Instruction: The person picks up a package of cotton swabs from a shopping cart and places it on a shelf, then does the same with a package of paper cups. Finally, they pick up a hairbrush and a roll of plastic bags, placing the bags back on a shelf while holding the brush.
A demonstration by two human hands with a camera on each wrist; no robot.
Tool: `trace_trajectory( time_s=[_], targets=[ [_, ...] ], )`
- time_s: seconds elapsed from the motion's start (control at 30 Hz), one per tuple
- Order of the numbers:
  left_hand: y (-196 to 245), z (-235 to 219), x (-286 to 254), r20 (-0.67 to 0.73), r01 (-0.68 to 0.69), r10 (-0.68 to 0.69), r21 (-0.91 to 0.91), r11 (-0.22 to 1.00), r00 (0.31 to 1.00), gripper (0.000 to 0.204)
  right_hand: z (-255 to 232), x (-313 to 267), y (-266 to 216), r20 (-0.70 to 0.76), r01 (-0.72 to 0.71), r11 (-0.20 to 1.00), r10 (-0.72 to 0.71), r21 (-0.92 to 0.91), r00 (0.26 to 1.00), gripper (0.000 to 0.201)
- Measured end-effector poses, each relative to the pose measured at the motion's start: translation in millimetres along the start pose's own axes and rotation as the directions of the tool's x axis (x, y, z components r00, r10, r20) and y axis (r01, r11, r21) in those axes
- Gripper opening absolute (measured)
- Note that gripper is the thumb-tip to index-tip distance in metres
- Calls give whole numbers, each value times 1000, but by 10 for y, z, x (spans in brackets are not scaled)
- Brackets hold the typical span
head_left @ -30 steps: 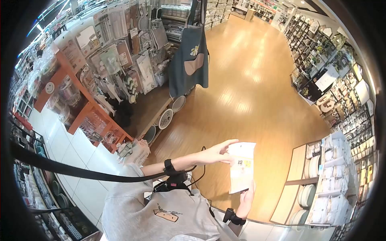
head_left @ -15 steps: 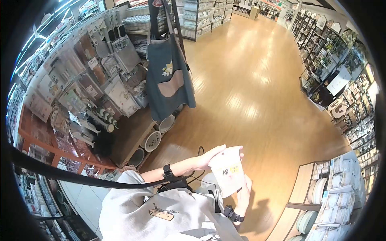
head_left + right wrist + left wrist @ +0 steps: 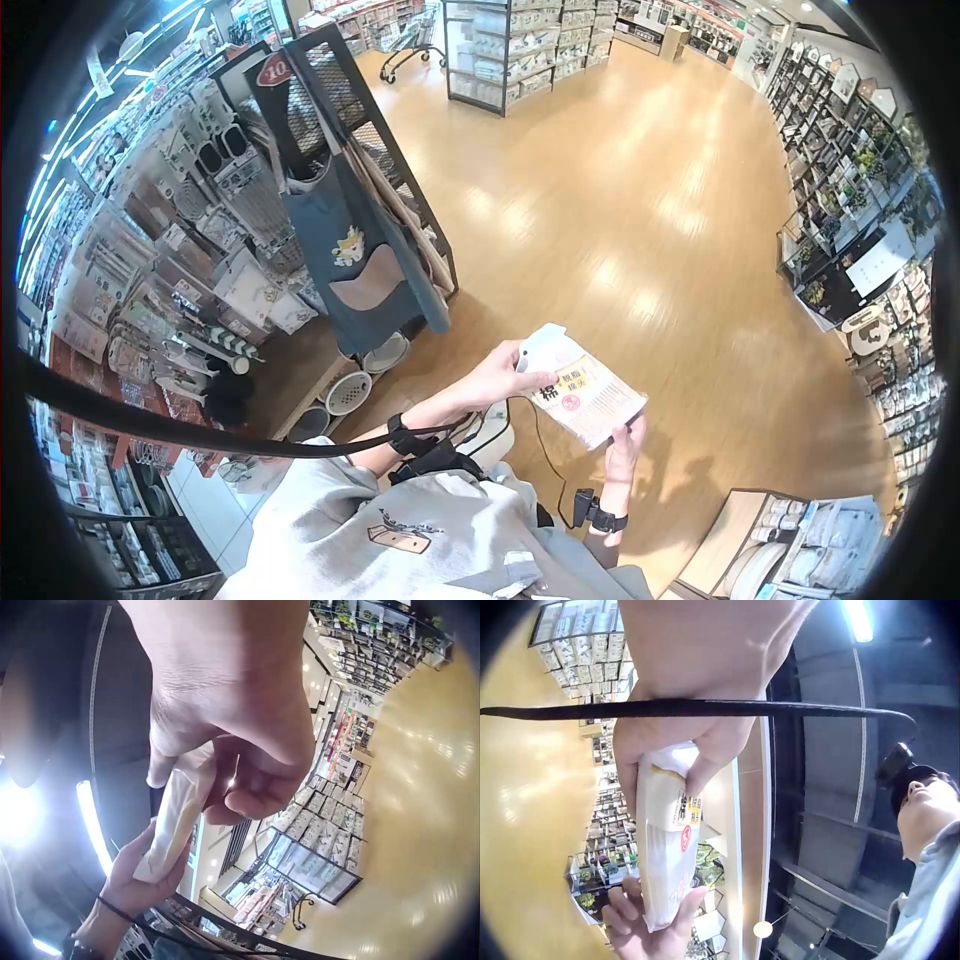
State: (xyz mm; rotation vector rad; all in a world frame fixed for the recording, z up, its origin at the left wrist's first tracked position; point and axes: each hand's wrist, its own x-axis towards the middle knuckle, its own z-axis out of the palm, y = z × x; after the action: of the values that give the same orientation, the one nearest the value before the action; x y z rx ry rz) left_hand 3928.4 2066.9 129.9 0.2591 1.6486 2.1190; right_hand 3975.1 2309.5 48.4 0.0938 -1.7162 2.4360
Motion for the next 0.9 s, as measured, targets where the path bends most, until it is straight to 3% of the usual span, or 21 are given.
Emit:
trace_trajectory(
  time_s=[0.03,0.1,0.17,0.33,0.4,0.53,0.57,0.67,0.73,0.8,0.9],
  targets=[
    [39,-60,227,-27,-22,21,-11,1000,999,38,-24,218,71,47,-47,999,47,-5,998,60],
    [50,-226,723,-48,-15,15,13,1000,999,40,-172,668,299,153,-242,959,263,-147,952,48],
    [126,-401,1214,-57,-143,147,66,988,988,45,-190,1193,460,151,-253,961,268,-109,951,42],
    [497,-895,2272,-114,-119,121,27,993,986,35,-74,2415,223,88,-267,952,282,-149,955,36],
    [654,-1077,2681,-129,-118,116,-7,993,985,35,-124,2922,247,159,-150,963,187,-222,969,41],
    [805,-1335,3313,-110,-149,140,-76,986,984,36,-144,3742,266,189,-185,973,209,-137,959,62],
    [813,-1409,3477,-96,-190,183,-80,978,978,37,-181,3932,345,197,-210,968,235,-138,952,62],
    [783,-1715,3988,-127,-132,124,-59,990,984,35,-346,4517,692,281,-175,977,203,-124,938,60],
    [823,-1915,4422,-151,-94,87,-34,995,985,34,-469,4968,1063,26,-135,978,141,-156,990,61],
    [951,-2069,4863,-184,-210,232,129,969,955,36,-523,5598,1225,54,-145,980,153,-133,987,66],
    [1222,-2300,5519,-180,-198,252,272,942,951,30,-532,6492,1417,83,-98,992,104,-79,991,71]
  ],
)
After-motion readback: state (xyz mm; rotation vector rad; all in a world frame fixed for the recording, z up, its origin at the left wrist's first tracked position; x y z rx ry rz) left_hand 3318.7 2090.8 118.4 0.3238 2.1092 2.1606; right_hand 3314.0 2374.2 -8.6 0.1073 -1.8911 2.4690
